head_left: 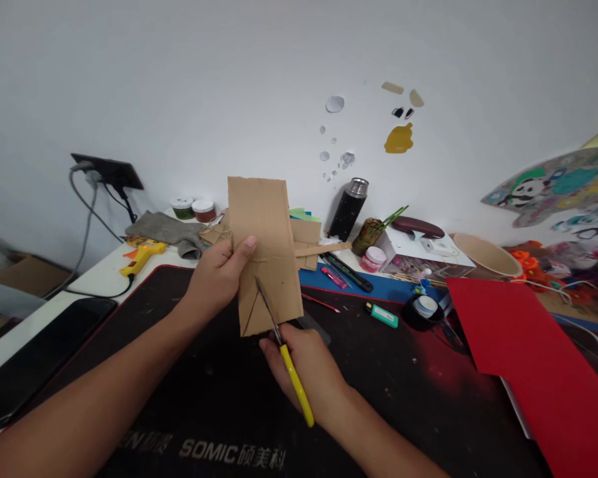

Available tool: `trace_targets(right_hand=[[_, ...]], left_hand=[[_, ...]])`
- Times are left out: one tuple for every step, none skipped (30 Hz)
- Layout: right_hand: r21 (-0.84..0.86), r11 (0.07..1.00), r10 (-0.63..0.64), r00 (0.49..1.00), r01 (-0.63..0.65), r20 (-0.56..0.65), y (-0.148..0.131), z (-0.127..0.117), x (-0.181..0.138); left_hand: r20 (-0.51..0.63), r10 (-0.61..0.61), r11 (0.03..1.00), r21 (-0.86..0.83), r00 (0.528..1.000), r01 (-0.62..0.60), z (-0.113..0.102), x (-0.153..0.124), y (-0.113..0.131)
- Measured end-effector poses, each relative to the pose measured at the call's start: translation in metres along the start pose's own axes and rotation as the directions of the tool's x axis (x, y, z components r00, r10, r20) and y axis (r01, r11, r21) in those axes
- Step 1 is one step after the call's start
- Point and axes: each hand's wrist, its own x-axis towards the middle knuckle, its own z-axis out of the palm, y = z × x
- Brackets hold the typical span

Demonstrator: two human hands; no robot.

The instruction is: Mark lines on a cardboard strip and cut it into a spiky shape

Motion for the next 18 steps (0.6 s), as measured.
trace_targets(right_hand=[[0.006, 1.000, 0.009, 1.000, -0.009, -0.013, 0.001, 0.001, 0.000], [0.021, 1.000, -0.005, 1.000, 0.006, -0.010, 0.000, 0.001, 0.000], [0.041, 0.999, -0.026, 1.000, 0.026, 0.000, -0.001, -0.001, 0.000], [0.061, 0.997, -0.040, 0.999, 0.038, 0.027, -0.003, -0.004, 0.000], [0.086, 0.996, -0.041, 0.998, 0.037, 0.053, -0.005, -0.008, 0.000], [0.113, 0.993, -0.034, 0.996, 0.025, 0.082, -0.008, -0.012, -0.001], [0.136, 0.991, -0.020, 0.995, 0.006, 0.100, -0.010, -0.015, -0.001], [0.159, 0.987, -0.013, 0.993, -0.006, 0.118, -0.012, -0.018, -0.001], [0.184, 0.983, -0.010, 0.991, -0.015, 0.132, -0.013, -0.021, -0.002], [0.209, 0.978, -0.011, 0.990, -0.019, 0.143, -0.013, -0.022, -0.002], [0.236, 0.972, -0.016, 0.988, -0.021, 0.155, -0.013, -0.024, -0.003], [0.261, 0.965, -0.020, 0.986, -0.024, 0.168, -0.013, -0.024, -0.003], [0.283, 0.959, -0.021, 0.983, -0.031, 0.181, -0.013, -0.025, -0.003], [0.298, 0.953, -0.014, 0.980, -0.046, 0.198, -0.013, -0.025, -0.003], [0.306, 0.950, -0.002, 0.977, -0.065, 0.214, -0.013, -0.026, -0.004], [0.309, 0.947, 0.013, 0.973, -0.086, 0.232, -0.014, -0.027, -0.004], [0.308, 0.945, 0.031, 0.967, -0.111, 0.252, -0.016, -0.028, -0.004], [0.308, 0.941, 0.051, 0.960, -0.139, 0.276, -0.017, -0.030, -0.003]], left_hand=[[0.008, -0.003, 1.000, -0.013, 1.000, 0.004, 0.000, 0.000, 0.000], [0.013, -0.001, 1.000, -0.016, 1.000, 0.001, 0.000, 0.000, 0.000], [0.013, 0.007, 1.000, -0.009, 1.000, -0.006, 0.000, 0.000, 0.000], [0.008, 0.016, 1.000, 0.002, 1.000, -0.016, 0.000, 0.000, 0.000], [-0.001, 0.025, 1.000, 0.012, 1.000, -0.025, 0.000, 0.000, 0.001], [-0.010, 0.030, 0.999, 0.018, 1.000, -0.030, 0.000, 0.000, 0.001], [-0.019, 0.029, 0.999, 0.019, 0.999, -0.028, 0.001, 0.000, 0.000], [-0.022, 0.023, 1.000, 0.012, 0.999, -0.023, 0.001, 0.000, 0.000], [-0.020, 0.016, 1.000, 0.001, 1.000, -0.016, 0.001, -0.001, -0.001], [-0.016, 0.009, 1.000, -0.013, 1.000, -0.009, 0.001, -0.001, -0.002], [-0.014, 0.003, 1.000, -0.025, 1.000, -0.003, 0.002, -0.001, -0.002], [-0.012, -0.003, 0.999, -0.038, 1.000, 0.003, 0.002, -0.001, -0.003], [-0.010, -0.009, 0.999, -0.049, 1.000, 0.008, 0.002, -0.001, -0.003], [-0.009, -0.016, 0.998, -0.060, 1.000, 0.015, 0.002, -0.001, -0.003], [-0.007, -0.024, 0.997, -0.072, 1.000, 0.023, 0.002, -0.002, -0.003], [0.000, -0.032, 0.996, -0.085, 0.999, 0.032, 0.002, -0.002, -0.002], [0.008, -0.038, 0.994, -0.100, 0.999, 0.039, 0.002, -0.002, -0.002], [0.020, -0.043, 0.993, -0.113, 0.999, 0.045, 0.002, -0.002, -0.002]])
